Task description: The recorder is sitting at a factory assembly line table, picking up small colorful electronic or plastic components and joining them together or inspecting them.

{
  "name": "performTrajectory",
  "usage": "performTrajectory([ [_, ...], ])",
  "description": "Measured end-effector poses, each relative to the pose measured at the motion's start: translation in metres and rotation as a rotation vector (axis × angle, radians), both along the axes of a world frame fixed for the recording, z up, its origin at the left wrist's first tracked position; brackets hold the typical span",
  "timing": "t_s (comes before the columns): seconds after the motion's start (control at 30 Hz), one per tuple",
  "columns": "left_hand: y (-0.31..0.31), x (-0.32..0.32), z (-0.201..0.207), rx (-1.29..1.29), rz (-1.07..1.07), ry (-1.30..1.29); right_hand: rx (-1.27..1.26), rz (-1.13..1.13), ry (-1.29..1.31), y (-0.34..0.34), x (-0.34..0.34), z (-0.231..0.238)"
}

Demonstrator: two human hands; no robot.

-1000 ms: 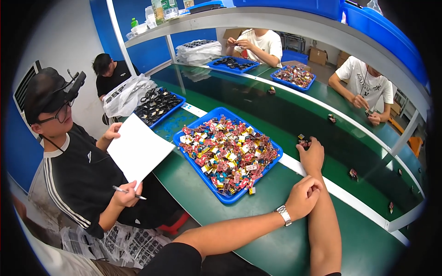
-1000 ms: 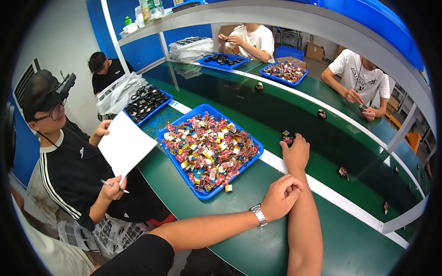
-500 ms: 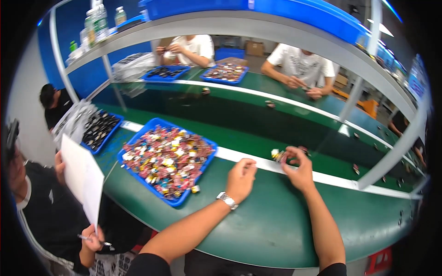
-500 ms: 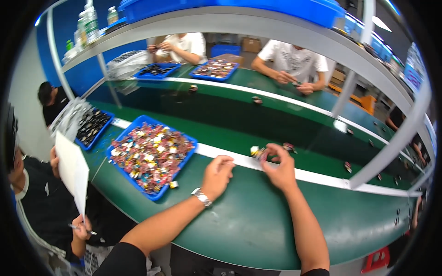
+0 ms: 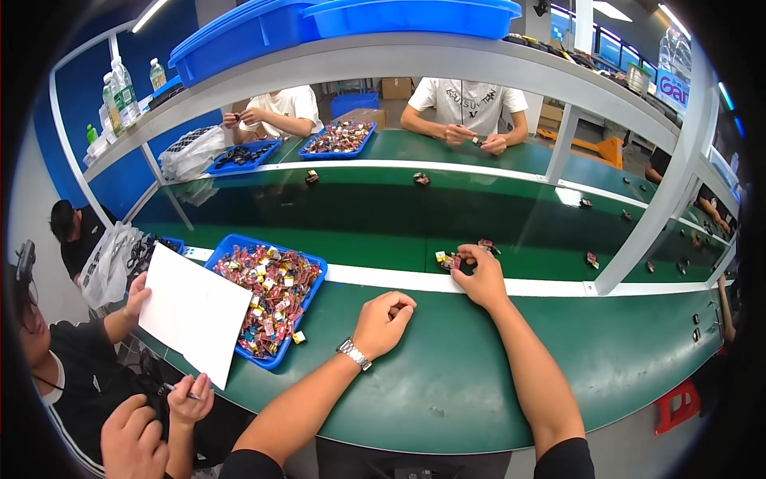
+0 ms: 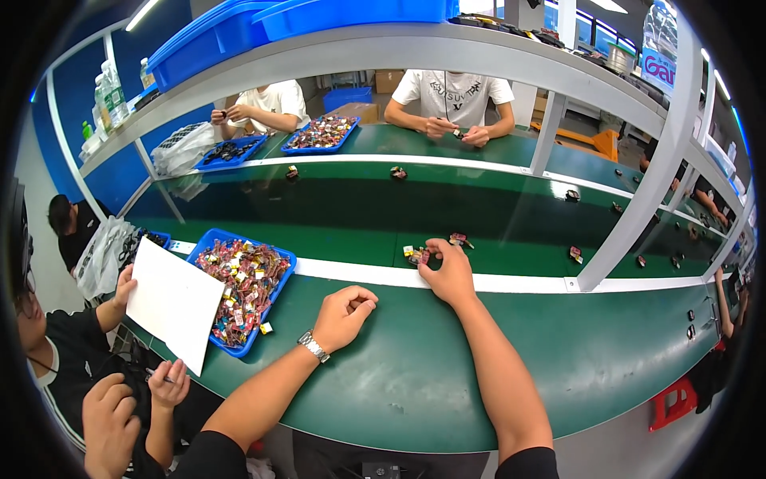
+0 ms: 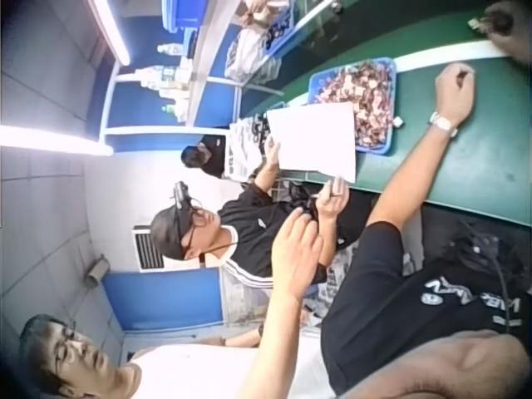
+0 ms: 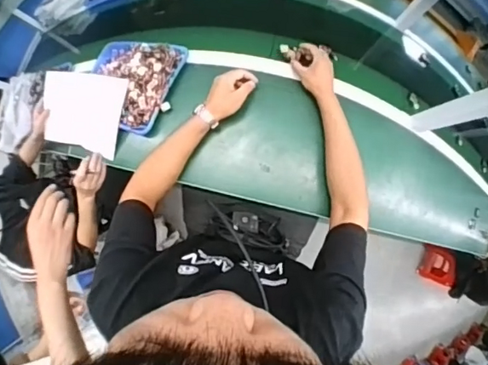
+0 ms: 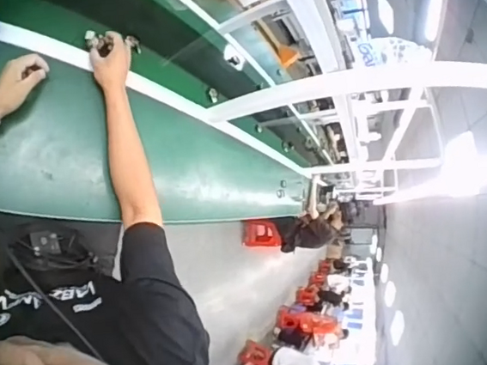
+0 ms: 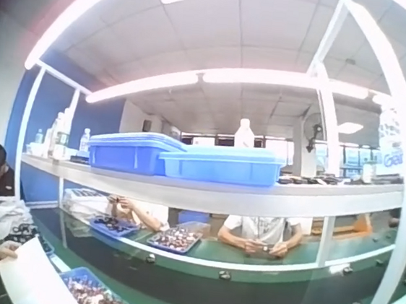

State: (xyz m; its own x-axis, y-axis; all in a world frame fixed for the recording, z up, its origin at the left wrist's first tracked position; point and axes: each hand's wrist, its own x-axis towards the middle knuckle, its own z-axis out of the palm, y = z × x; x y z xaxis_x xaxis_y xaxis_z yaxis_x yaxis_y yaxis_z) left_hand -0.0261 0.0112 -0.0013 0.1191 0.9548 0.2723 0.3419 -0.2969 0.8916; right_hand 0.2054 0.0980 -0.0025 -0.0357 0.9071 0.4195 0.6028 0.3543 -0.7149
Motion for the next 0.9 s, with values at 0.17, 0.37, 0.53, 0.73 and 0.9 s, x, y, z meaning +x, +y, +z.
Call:
performTrajectory([
  [0.17,0.0,-0.001,0.001,0.007,-0.001,0.0,-0.004,-0.009,-0.028,0.024,-0.023,0.0],
  [0.37,-0.001,-0.001,0.008,-0.013,-0.043,0.047,0.026,0.041,-0.012,0.031,-0.041,0.009],
  [0.53,0.004,-0.006,0.003,0.024,0.004,0.006,0.06,0.057,0.001,0.024,-0.019,0.014],
  [0.73,0.005,-0.009,0.003,-0.001,0.066,-0.127,-0.028,0.196,-0.032,-0.037,0.037,0.017],
  [0.9,0.001,-0.006,0.008,0.001,0.01,-0.074,-0.074,0.116,-0.13,-0.072,0.092,0.019],
])
